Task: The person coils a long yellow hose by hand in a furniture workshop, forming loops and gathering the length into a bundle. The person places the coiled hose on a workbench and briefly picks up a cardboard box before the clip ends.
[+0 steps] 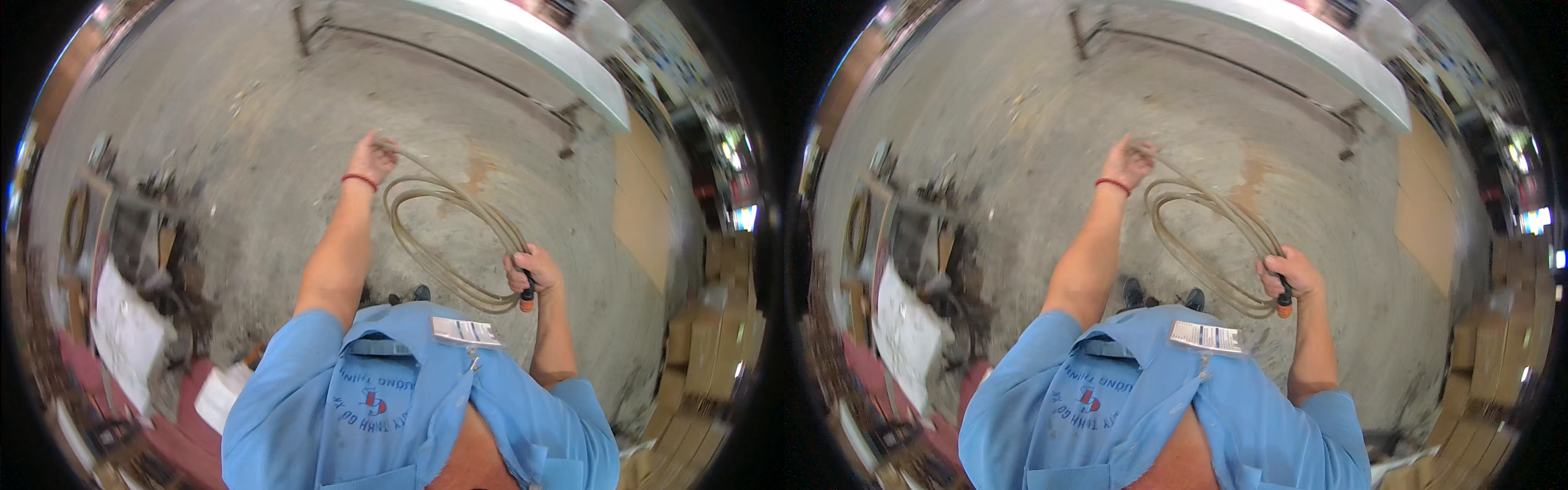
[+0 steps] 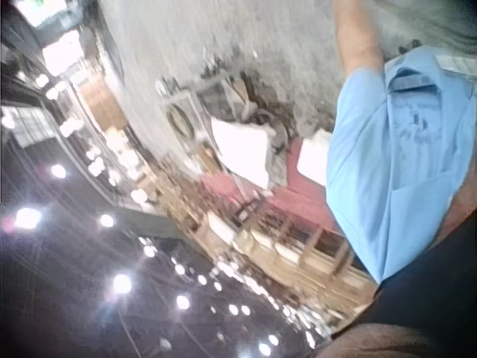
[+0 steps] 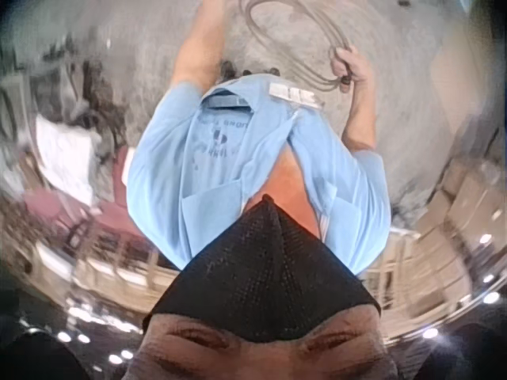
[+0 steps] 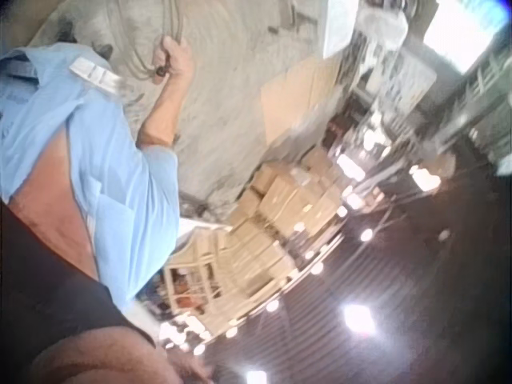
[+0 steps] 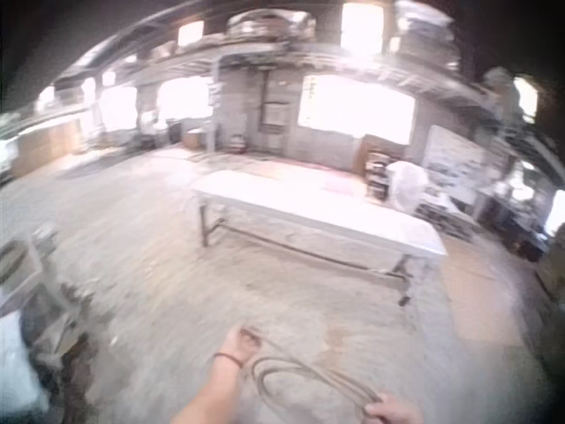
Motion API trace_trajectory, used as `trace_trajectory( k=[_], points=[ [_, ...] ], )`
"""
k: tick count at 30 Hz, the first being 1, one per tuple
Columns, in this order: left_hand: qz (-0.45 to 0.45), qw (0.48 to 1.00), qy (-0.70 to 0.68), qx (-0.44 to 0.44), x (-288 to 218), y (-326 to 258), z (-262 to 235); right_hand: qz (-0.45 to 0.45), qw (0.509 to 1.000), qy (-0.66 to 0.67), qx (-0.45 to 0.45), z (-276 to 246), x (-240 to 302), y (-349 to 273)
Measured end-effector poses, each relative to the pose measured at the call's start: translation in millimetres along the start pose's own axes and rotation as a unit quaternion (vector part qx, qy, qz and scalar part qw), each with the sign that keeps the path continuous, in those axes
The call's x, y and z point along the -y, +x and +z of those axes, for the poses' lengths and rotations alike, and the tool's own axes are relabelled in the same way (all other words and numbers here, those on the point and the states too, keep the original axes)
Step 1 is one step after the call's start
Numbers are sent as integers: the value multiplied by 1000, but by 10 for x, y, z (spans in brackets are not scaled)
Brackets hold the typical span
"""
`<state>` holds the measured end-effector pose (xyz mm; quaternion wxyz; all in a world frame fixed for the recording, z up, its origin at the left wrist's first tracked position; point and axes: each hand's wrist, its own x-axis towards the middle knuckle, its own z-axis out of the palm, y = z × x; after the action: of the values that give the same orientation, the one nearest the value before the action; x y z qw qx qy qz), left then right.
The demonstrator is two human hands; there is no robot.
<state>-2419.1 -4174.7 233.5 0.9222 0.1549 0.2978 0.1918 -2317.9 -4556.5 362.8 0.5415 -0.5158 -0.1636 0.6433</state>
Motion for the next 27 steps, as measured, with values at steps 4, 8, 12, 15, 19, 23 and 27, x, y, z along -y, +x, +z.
trace_trajectory(
  k=[4,8,12,15,19,23,27],
  points=[
    [123,984,126,22,117,110,579,-182,946,136,-232,-211,-333,-1220],
    [229,687,689,-41,471,86,1346,-410,798,284,-339,-138,-1138,-2163],
    [275,615,735,75,472,1024,1500,-599,559,363,-443,86,-1700,-2593],
    [341,560,749,101,131,2152,1261,-645,419,379,-514,298,-1842,-2770],
    [455,599,651,100,-207,2868,930,-564,472,393,-552,446,-1737,-2708],
    [332,554,762,47,65,2519,701,-473,591,425,-497,237,-1468,-2099],
    [275,576,770,5,150,1845,417,-406,680,475,-384,-172,-1103,-1431]
  ],
)
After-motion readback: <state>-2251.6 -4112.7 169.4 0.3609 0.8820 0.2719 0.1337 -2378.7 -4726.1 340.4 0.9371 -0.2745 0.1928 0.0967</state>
